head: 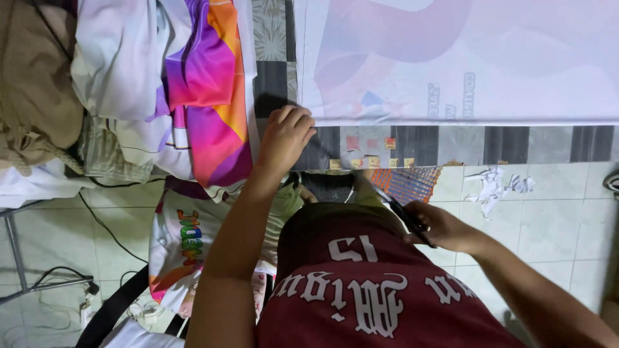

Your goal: The person uses a pair of scissors to cut a large piece of white fabric laid out on a checkered table. They trim the edges and cut along a curved line to shape the material, then fold the cut piece.

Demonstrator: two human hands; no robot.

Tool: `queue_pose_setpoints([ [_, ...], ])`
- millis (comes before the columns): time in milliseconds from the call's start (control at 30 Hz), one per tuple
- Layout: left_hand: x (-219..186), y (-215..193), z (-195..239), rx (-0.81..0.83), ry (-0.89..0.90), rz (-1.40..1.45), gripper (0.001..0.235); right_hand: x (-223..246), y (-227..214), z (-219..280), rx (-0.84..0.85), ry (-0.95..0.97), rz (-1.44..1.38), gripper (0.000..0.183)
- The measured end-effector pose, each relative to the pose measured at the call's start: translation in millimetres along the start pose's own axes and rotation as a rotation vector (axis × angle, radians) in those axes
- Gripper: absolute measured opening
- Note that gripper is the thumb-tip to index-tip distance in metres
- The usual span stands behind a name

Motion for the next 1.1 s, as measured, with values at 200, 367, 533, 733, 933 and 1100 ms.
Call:
queue_pose_setpoints([
  [200, -3.1, 12.3, -0.1, -0.115, 0.011, -0.016, 0.017, -39.1, 27.2, -23.9, 0.024, -0.053, -0.218, 0.048],
  [367, -7.5, -3.0, -5.7, -0.15, 0.003, 0.0, 0.011, -13.2, 46.5, -30.5, 0.03, -0.071, -0.26, 0.036],
  [533, -10.7, 1.4, -1.7, -0.173, -0.023, 0.007, 0.008, 6.7, 63.1, -39.1, 0.01, -0.102, -0.332, 0.04],
  [733, -10.7, 9.5, 2.7, -0.192, -0.033, -0.035, 0.007, 36.5, 76.2, -47.6, -0.01, -0.013, -0.301, 0.045],
  [933, -9.1, 13.6, 5.4, -0.184, -0.079, -0.097, 0.017, 38.2, 87.7, -54.7, -0.06, 0.052, -0.323, 0.06],
  [1100, -8.9, 7.1, 4.9, -0.169, -0.118, -0.087, 0.023, 54.6, 97.5, -50.6, -0.091, 0.057, -0.449, 0.082],
])
Point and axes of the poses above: each hand's wrist, its own z-axis away from the middle knuckle, its own y-axis out of the palm, x = y × z, the point moved 1 cm from there along -z, towards the middle knuckle, and after that the axes turned 11 degrees about -z, right-handed, at the moved point
